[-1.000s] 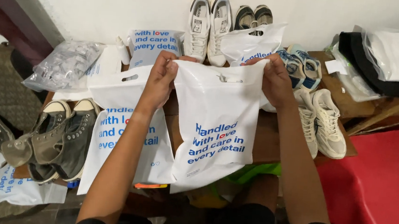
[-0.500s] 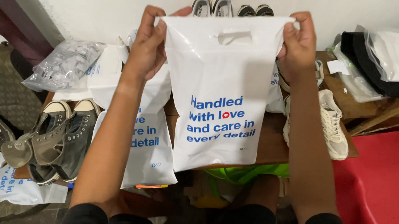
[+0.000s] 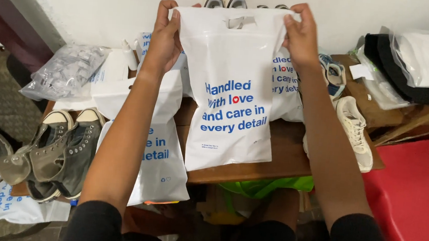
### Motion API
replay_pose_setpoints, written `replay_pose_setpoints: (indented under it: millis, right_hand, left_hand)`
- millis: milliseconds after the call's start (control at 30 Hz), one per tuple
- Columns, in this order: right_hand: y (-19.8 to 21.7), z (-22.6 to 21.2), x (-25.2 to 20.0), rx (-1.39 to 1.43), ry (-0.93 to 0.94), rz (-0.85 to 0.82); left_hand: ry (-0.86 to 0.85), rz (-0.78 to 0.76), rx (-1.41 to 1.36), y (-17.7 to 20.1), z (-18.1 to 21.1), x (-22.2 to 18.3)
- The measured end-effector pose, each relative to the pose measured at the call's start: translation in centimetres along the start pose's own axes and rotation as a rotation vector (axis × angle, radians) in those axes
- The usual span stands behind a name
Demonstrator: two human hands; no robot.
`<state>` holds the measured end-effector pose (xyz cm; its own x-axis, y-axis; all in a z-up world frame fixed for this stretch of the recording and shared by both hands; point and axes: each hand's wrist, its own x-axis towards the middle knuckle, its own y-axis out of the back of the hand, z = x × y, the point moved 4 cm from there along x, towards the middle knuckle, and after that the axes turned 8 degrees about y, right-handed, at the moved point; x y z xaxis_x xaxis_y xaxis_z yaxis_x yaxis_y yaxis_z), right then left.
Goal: Packing various pairs of shoes into white plastic bags and organizing them on a workbench.
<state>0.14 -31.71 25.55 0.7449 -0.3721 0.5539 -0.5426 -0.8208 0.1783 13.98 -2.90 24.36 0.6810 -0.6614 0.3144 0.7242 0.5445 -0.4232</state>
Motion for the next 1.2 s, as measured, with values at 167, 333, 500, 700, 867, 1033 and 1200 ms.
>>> replay_pose_setpoints:
  millis: [167,333,500,700,867,1033,1200]
  right_hand:
    - [-1.3,9.5,2.0,0.013,-0.082,0.020]
    - [-2.9,15.8,0.6,0.021,-0.114,0.025]
    - [-2.0,14.4,-4.5,-0.261,-0.169,0.161]
    - [-1.9,13.0,-19.4,-0.483,-0.479,0.101]
    - [-5.7,10.6,-23.8,-0.327,-0.747,-0.107]
    - [-6.4,10.2,-24.2,-0.253,-0.663,-0.118]
    - [-5.5,7.9,-27.3,-0.333,-0.653,-0.174]
  left_hand:
    - [0.047,0.197,0.061,5.0,-6.2,4.4]
    - [0.083,0.400,0.386,6.6,-10.7,3.4]
    - [0.100,0.790,0.748,7.7,-12.6,-1.7]
    - [0.722,0.431,0.862,5.8,-21.2,-10.7]
    - [0.715,0.470,0.799,1.5,-18.4,-11.0]
    - [0.666,0.527,0.726,1.6,-20.6,-11.6]
    - [0.714,0.442,0.966,-0.9,-20.3,-15.2]
